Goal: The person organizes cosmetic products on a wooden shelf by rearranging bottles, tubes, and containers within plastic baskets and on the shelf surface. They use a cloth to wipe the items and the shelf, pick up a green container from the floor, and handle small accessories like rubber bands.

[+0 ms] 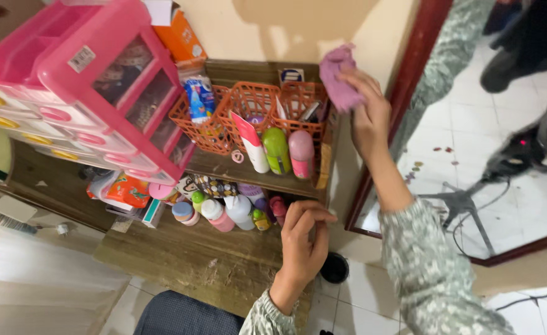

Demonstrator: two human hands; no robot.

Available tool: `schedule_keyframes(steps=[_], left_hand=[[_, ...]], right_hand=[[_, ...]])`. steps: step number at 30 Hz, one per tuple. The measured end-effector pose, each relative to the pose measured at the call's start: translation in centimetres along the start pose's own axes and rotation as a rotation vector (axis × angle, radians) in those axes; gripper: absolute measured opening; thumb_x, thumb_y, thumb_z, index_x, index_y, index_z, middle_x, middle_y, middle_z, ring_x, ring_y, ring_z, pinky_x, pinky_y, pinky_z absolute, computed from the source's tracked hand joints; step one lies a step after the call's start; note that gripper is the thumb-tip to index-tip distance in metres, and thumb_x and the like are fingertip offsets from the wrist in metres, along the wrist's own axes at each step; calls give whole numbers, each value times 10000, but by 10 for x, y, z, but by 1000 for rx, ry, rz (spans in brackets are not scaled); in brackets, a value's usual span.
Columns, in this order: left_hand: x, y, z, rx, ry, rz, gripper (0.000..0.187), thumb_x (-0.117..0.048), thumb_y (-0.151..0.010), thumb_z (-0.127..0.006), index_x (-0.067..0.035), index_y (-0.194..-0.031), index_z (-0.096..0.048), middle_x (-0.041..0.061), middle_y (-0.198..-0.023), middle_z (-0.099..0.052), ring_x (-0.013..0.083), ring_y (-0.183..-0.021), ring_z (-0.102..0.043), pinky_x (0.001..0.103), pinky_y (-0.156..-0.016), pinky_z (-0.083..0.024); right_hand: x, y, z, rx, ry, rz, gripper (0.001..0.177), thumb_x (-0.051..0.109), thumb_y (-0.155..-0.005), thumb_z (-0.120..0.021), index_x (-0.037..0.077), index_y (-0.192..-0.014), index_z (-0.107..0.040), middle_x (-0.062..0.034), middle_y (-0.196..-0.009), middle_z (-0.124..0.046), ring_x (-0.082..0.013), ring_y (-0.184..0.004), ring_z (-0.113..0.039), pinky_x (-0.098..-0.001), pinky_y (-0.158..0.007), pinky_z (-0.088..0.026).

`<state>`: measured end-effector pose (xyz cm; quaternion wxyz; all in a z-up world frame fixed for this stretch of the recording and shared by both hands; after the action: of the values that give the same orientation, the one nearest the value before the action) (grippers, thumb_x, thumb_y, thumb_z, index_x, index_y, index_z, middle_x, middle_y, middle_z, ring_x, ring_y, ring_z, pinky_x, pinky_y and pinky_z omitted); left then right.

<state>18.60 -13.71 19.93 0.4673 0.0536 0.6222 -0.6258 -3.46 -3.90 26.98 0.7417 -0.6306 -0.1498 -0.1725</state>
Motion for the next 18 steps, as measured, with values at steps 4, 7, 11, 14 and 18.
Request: schedule_keyframes(steps=[4, 7, 11, 14, 18], left_hand=[[7, -13, 14, -57, -34, -1, 222, 126, -821, -650, -53, -943, -700, 102, -1015, -652, 273, -946, -639, 348, -828, -528], [7, -18, 22, -99, -44, -24, 234, 128, -813, -644, -54, -948, -701, 107, -1033, -649, 281, -964, -642, 351, -846, -530], [2, -24, 33, -119, 12, -33, 220, 127, -821, -663, -48, -949, -698, 108, -1041, -652, 279, -968, -647, 352, -843, -533], [5, -29, 53, -122, 23, -13, 242, 145, -807, -640, -46, -939, -708, 109, -1037, -655, 273, -941, -640, 341, -793, -529], [14, -23, 80, -159, 37, -12, 260, 157, -809, -618, -46, -952, -695, 92, -1040, -651, 259, -954, -643, 337, -819, -536]], right_hand=[[44, 56, 1, -53, -57, 21, 378, -11, -920, -501, -1, -1258, -671, -178, -1350, -663, -358, -1360, -590, -429, -1236, -422], [38, 45, 5, -6, 31, 29, 389, -36, -924, -486, -9, -1260, -680, -183, -1350, -676, -350, -1356, -614, -418, -1232, -442], [22, -17, 13, 136, 177, 41, 496, -106, -886, -444, -52, -1317, -685, -235, -1395, -672, -337, -1325, -654, -403, -1169, -483], [38, -71, 28, 391, 345, -360, 490, -109, -859, -407, 42, -1146, -774, -162, -1176, -782, -258, -797, -746, -378, -722, -587], [37, -138, -54, 465, 354, 204, 340, -75, -868, -587, -3, -1170, -727, -189, -1116, -703, -329, -908, -708, -416, -798, -582]])
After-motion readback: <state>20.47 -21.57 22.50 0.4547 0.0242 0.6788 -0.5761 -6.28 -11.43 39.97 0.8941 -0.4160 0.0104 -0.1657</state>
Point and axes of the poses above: each hand's wrist, its own y-axis away from the middle knuckle, its own z-axis out of the back of the hand, x = y × z, the point moved 1 cm from there along -y, towards the middle knuckle
